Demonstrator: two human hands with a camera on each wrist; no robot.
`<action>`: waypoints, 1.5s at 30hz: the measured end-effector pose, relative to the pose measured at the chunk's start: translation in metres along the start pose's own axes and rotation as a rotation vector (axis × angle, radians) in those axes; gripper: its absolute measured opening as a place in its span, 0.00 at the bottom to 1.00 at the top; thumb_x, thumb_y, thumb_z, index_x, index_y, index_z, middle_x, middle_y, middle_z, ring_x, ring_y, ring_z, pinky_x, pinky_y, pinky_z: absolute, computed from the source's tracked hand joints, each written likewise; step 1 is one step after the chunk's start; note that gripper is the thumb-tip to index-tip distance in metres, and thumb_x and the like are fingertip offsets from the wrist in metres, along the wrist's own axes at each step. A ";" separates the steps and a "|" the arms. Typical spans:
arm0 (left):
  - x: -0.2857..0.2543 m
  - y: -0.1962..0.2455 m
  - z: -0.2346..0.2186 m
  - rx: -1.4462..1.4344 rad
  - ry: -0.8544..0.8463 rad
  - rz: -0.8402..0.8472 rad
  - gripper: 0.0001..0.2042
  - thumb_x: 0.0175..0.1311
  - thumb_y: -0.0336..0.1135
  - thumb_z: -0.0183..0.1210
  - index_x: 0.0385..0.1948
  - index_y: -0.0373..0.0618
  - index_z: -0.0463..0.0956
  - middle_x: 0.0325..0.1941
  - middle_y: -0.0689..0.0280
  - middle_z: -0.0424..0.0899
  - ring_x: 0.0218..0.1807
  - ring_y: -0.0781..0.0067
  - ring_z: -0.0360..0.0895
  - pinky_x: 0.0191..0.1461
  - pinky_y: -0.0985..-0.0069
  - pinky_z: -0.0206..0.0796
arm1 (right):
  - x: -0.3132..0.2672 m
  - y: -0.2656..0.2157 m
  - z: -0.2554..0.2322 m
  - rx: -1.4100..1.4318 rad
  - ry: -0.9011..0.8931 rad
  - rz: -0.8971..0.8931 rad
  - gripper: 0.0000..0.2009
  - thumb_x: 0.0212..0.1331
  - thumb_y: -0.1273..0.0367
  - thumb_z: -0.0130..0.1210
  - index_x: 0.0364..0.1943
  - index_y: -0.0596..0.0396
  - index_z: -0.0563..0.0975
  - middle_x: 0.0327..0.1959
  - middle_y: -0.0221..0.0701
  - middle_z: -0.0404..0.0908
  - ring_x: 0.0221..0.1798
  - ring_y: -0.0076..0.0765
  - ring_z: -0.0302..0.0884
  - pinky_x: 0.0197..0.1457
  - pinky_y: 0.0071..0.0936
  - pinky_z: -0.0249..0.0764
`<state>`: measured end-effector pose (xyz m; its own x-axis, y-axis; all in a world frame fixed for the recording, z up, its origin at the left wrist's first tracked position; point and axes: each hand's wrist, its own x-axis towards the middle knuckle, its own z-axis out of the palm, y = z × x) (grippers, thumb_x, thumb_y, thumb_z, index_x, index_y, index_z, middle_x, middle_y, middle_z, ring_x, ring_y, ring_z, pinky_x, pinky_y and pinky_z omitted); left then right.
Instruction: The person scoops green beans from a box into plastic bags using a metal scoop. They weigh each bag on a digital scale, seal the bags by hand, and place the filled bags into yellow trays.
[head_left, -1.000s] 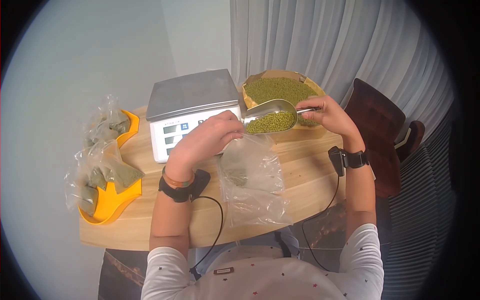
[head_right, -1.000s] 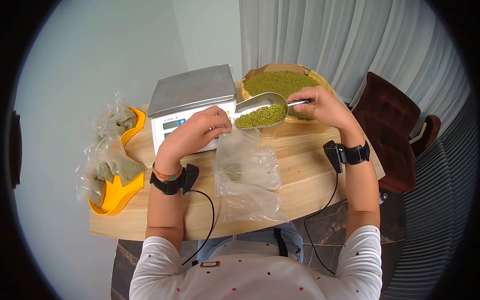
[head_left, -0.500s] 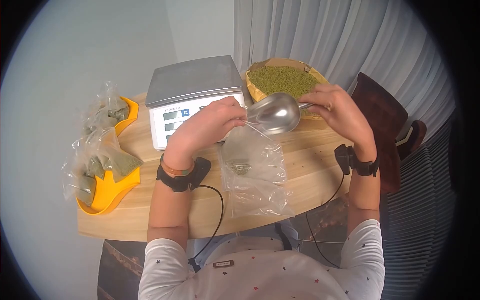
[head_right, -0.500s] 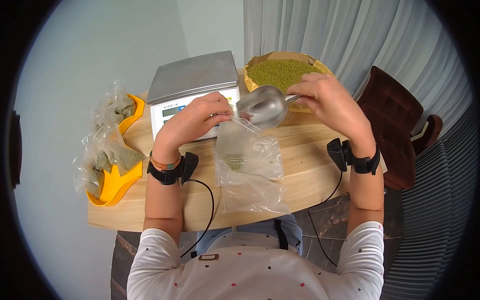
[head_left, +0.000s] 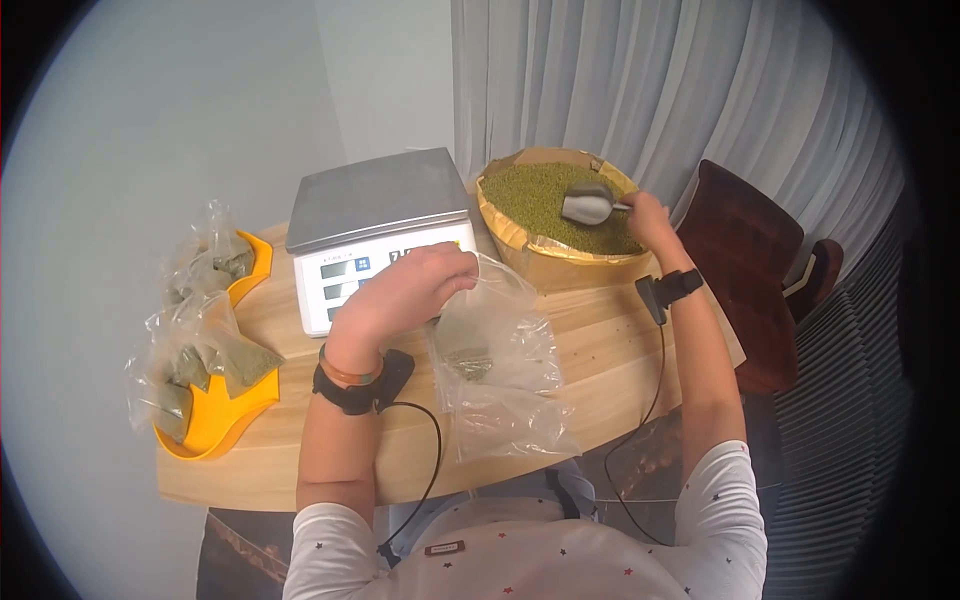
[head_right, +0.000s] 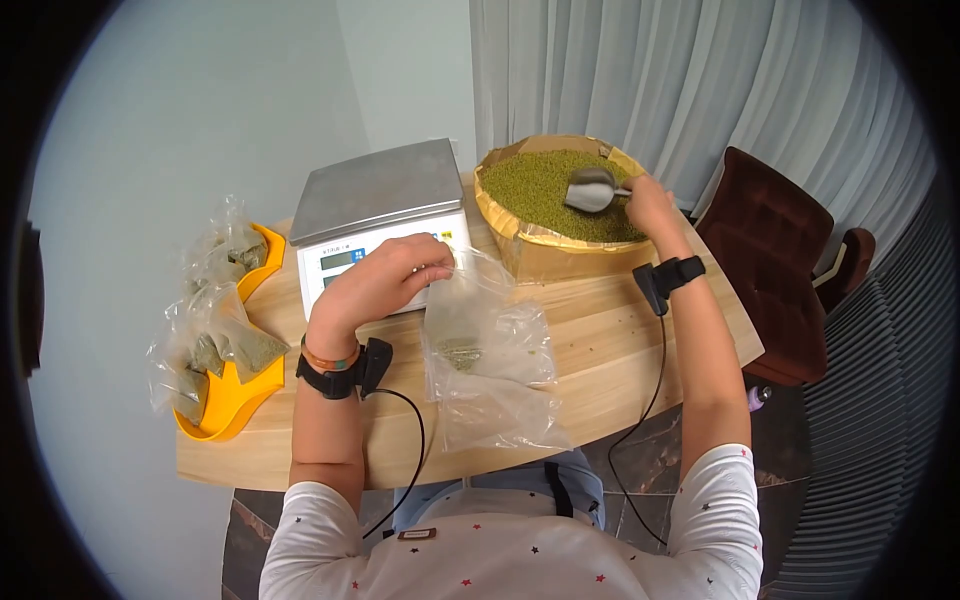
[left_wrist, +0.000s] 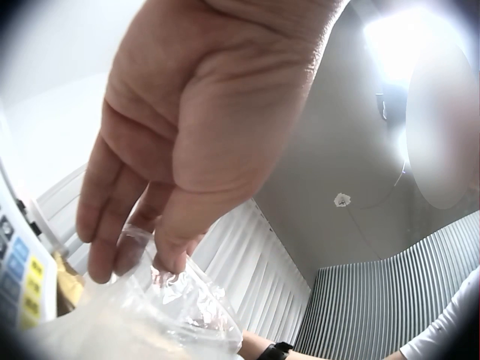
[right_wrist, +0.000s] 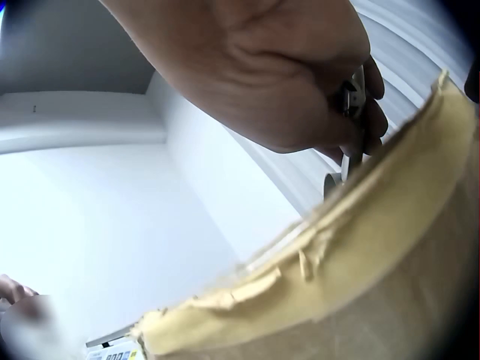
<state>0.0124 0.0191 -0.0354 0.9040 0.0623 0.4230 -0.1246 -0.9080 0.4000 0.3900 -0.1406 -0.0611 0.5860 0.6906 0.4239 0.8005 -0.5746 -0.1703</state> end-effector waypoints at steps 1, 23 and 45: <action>0.000 -0.001 0.000 0.000 -0.006 -0.002 0.06 0.66 0.31 0.57 0.37 0.36 0.77 0.35 0.54 0.81 0.41 0.48 0.76 0.45 0.63 0.69 | 0.000 -0.002 0.007 -0.003 -0.035 0.011 0.16 0.54 0.79 0.51 0.45 0.52 0.85 0.41 0.46 0.85 0.49 0.56 0.80 0.52 0.45 0.74; 0.001 0.002 -0.001 -0.008 -0.005 -0.051 0.07 0.66 0.32 0.56 0.37 0.38 0.78 0.37 0.56 0.80 0.43 0.50 0.77 0.47 0.61 0.69 | 0.014 -0.005 0.040 0.977 -0.364 0.266 0.12 0.57 0.79 0.59 0.46 0.58 0.83 0.32 0.27 0.82 0.31 0.23 0.73 0.34 0.21 0.68; 0.000 0.002 0.003 -0.008 0.014 -0.026 0.05 0.63 0.29 0.60 0.36 0.37 0.79 0.38 0.60 0.81 0.41 0.56 0.78 0.46 0.67 0.71 | -0.039 -0.047 -0.080 0.890 -0.537 -0.203 0.12 0.59 0.75 0.62 0.47 0.61 0.83 0.38 0.24 0.84 0.41 0.20 0.75 0.50 0.23 0.71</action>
<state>0.0136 0.0164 -0.0374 0.9011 0.0917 0.4239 -0.1044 -0.9028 0.4173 0.3200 -0.1757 0.0014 0.2356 0.9660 0.1062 0.5663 -0.0477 -0.8228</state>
